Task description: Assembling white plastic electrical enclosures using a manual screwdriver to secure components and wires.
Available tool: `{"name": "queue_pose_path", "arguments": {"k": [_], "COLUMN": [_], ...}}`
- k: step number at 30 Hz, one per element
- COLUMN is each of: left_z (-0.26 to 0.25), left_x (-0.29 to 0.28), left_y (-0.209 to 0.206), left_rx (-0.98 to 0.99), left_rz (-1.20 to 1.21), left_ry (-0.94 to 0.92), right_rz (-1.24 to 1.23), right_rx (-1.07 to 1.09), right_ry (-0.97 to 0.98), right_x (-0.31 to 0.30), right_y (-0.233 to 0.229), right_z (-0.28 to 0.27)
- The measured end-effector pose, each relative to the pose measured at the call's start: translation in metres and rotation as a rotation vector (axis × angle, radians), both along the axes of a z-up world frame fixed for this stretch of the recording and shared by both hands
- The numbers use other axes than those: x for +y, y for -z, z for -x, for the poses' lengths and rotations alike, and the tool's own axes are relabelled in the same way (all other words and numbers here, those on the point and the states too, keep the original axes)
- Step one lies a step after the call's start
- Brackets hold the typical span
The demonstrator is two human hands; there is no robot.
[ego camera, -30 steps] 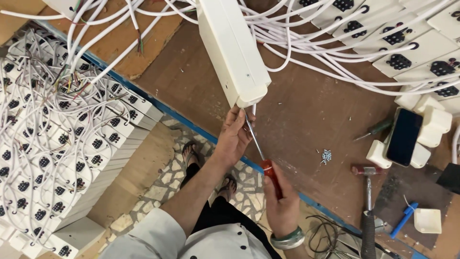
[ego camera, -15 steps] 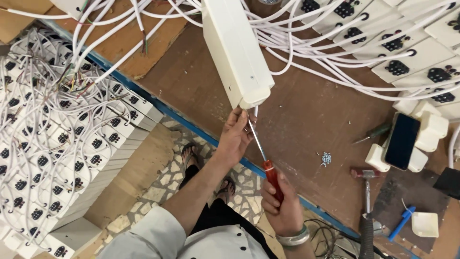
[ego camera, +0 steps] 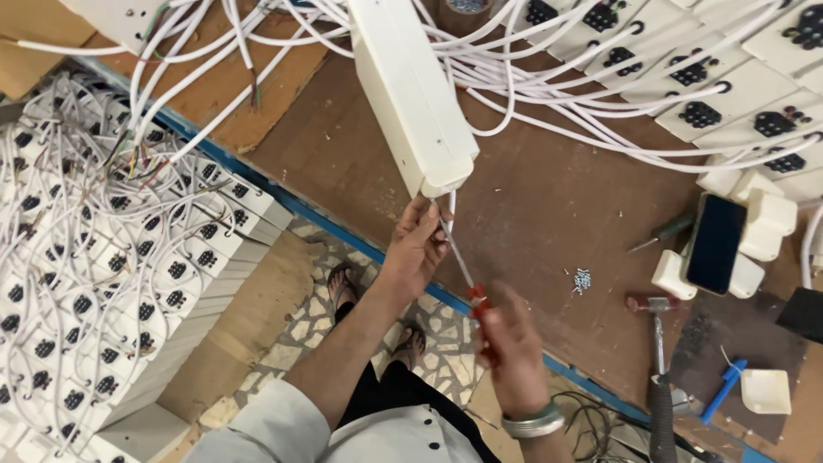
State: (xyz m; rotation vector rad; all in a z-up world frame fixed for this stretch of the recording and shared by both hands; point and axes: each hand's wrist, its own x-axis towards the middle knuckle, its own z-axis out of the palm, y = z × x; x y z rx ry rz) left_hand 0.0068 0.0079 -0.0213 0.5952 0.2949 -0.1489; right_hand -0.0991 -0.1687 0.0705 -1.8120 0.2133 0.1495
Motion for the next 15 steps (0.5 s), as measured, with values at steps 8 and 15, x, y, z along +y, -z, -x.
{"name": "queue_pose_path", "arguments": {"k": [8,15], "left_z": [0.002,0.004], "left_x": [-0.002,-0.001], "left_y": [-0.014,-0.019], "left_rx": [0.006,-0.005], "left_rz": [0.012,0.005], "left_ry": [-0.004,0.017], "right_rz": [-0.611,0.324], "right_rx": [0.281,-0.473], "right_ry": [0.135,-0.086], "right_x": [-0.002,0.020], "right_y": [0.024,0.000], "right_z": [0.009,0.007]}}
